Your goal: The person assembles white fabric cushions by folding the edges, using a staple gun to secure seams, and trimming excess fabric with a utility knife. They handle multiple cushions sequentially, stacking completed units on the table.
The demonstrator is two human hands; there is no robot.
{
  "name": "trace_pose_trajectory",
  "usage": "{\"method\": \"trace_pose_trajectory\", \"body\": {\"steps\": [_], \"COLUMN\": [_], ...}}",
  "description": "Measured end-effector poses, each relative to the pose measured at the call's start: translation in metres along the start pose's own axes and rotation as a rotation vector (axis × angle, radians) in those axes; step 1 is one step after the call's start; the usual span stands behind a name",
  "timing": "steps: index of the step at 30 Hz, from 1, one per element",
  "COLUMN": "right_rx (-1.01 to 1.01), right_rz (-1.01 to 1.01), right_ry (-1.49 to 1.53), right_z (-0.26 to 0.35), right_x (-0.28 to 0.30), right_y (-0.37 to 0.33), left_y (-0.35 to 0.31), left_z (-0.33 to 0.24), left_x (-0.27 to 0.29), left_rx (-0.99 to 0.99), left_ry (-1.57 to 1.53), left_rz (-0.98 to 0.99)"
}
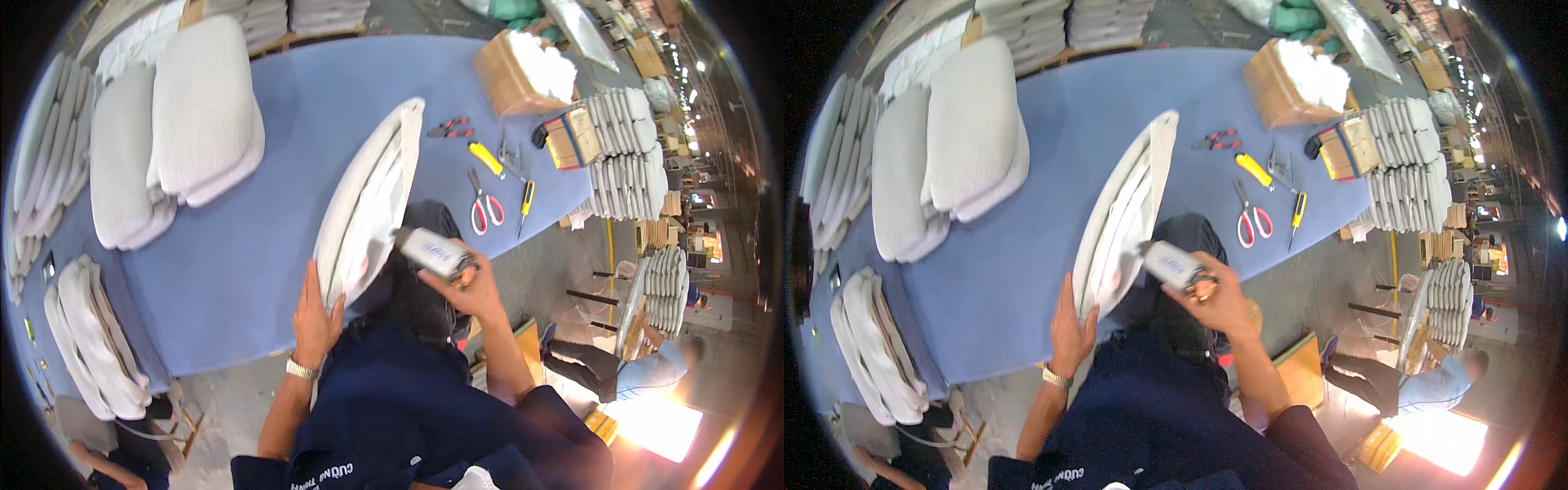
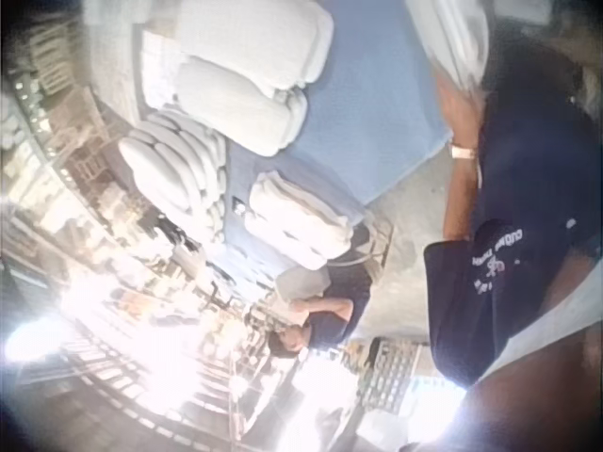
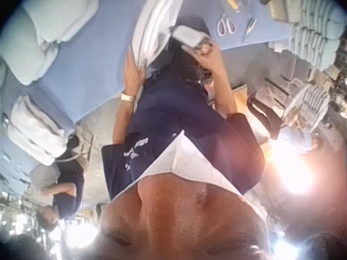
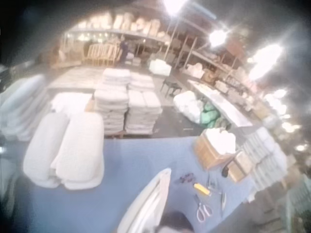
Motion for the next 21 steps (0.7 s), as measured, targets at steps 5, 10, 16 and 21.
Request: {"method": "trace_pose_trajectory", "body": {"steps": [5, 10, 16, 21], "right_rx": [0.018, 0.134, 0.009, 0.035], "right_rz": [-0.328, -0.501, -0.303, -0.155], "right_ry": [-0.368, -0.669, -0.110, 0.475], "right_z": [-0.075, -0.175, -0.105, -0.046], "right_x": [0.069, 0.080, 0.015, -0.057], "right_y": [0.090, 0.183, 0.176, 0.148], "left_y": [0.002, 0.001, -0.004, -0.009], "left_z": [0.008, 0.005, 0.007, 0.010], "left_x": [-0.005, -0.009, -0.014, -0.044], "left_rx": [-0.059, 0.004, 0.059, -0.086], "left_ry": [0.037, 0.012, 0.048, 0.086], "left_rz": [0.011, 0.042, 0.041, 0.083]}}
Point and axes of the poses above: each hand's wrist, its own y-axis towards the middle knuckle, its own x-axis out of the back of the hand, z = x × y, the point moved 1 cm from there along y, towards the middle knuckle, and after that the axes turned 3 degrees about -x, right-handed, at the moved point
